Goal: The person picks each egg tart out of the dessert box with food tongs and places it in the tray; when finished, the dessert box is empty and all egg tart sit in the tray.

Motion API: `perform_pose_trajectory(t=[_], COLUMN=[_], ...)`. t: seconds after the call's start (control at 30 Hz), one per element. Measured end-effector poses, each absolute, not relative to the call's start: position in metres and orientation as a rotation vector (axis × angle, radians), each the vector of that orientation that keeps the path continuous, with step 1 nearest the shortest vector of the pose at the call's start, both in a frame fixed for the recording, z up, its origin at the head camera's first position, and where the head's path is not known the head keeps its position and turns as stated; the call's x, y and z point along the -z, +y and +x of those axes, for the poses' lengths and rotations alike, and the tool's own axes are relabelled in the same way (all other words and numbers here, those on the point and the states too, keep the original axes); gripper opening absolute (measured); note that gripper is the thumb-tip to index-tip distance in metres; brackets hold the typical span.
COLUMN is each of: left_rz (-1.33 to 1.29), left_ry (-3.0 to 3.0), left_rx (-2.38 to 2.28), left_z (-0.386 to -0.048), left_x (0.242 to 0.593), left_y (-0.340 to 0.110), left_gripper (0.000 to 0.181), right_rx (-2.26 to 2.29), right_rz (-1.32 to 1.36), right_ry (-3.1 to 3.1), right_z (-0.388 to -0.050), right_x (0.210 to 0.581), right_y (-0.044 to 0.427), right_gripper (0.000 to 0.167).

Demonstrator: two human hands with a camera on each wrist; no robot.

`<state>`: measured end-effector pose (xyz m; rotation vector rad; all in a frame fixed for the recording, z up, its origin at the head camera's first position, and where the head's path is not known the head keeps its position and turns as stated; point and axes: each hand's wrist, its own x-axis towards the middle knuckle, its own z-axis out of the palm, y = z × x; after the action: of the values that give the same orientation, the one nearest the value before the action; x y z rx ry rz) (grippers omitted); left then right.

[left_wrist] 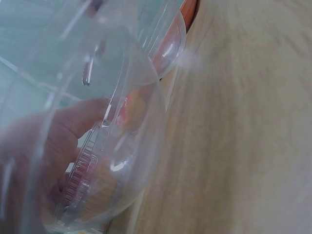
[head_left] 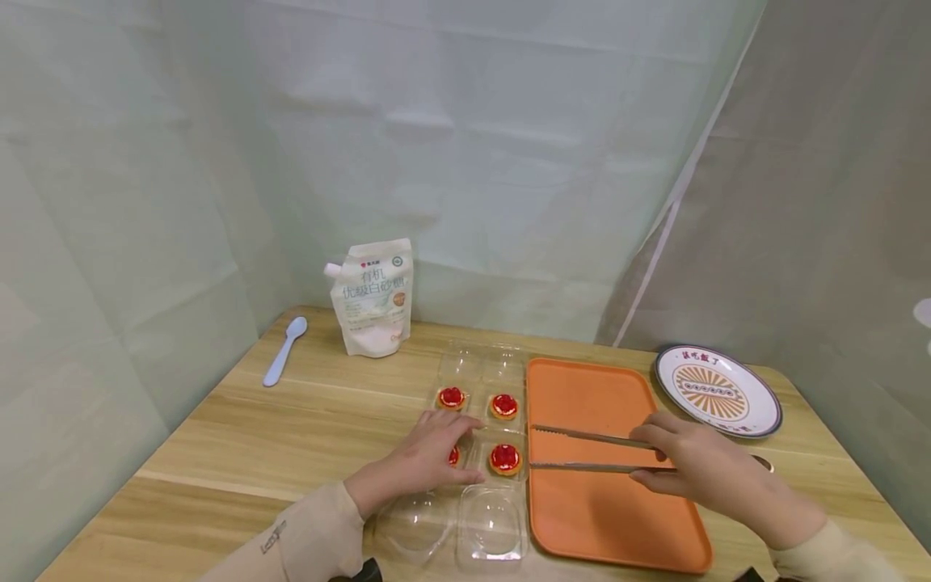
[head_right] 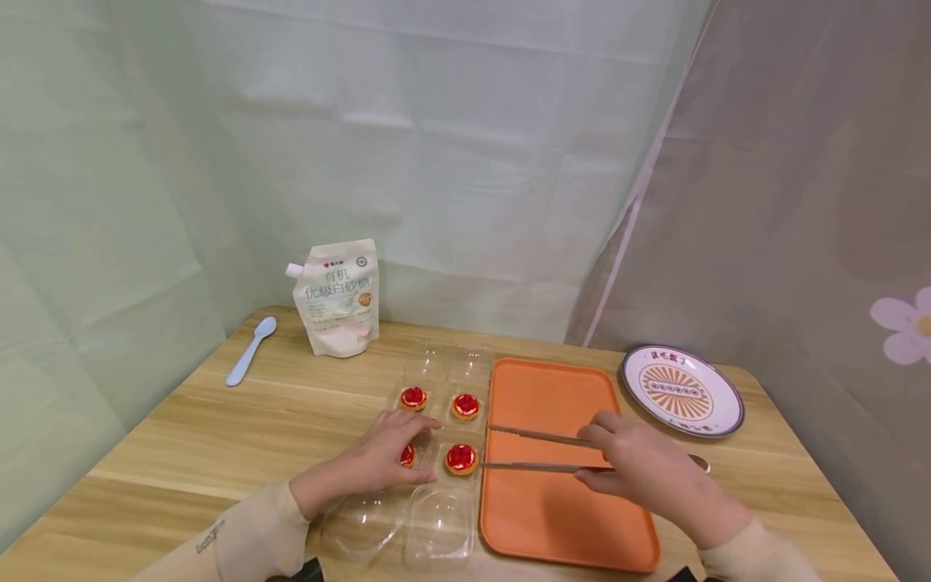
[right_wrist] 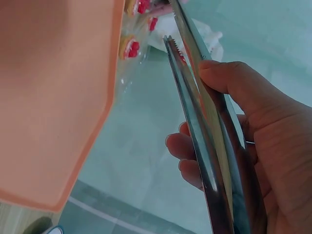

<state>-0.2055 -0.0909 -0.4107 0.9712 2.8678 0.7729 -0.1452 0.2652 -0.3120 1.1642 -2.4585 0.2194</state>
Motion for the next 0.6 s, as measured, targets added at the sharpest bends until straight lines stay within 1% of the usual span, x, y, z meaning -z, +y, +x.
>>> perform_pose_trajectory(t=[0.27, 0.6], left_rz=[0.971, 0.979], left_ry=[2.871, 2.897], left_rx=[-0.768, -0.737], left_z=[-0.205, -0.206], left_x=[0.41, 0.413], left_y=[-0.091, -0.091], left_gripper=[0.071, 0.073], right_rx=[-0.134, -0.075], right_rz=[1.16, 1.162], right_ry=[-2.497, -2.53], right_z=[-0.15, -0.157], right_x=[0.315, 0.321], right_y=[0.251, 0.238], right_gripper=[0.032, 0.032])
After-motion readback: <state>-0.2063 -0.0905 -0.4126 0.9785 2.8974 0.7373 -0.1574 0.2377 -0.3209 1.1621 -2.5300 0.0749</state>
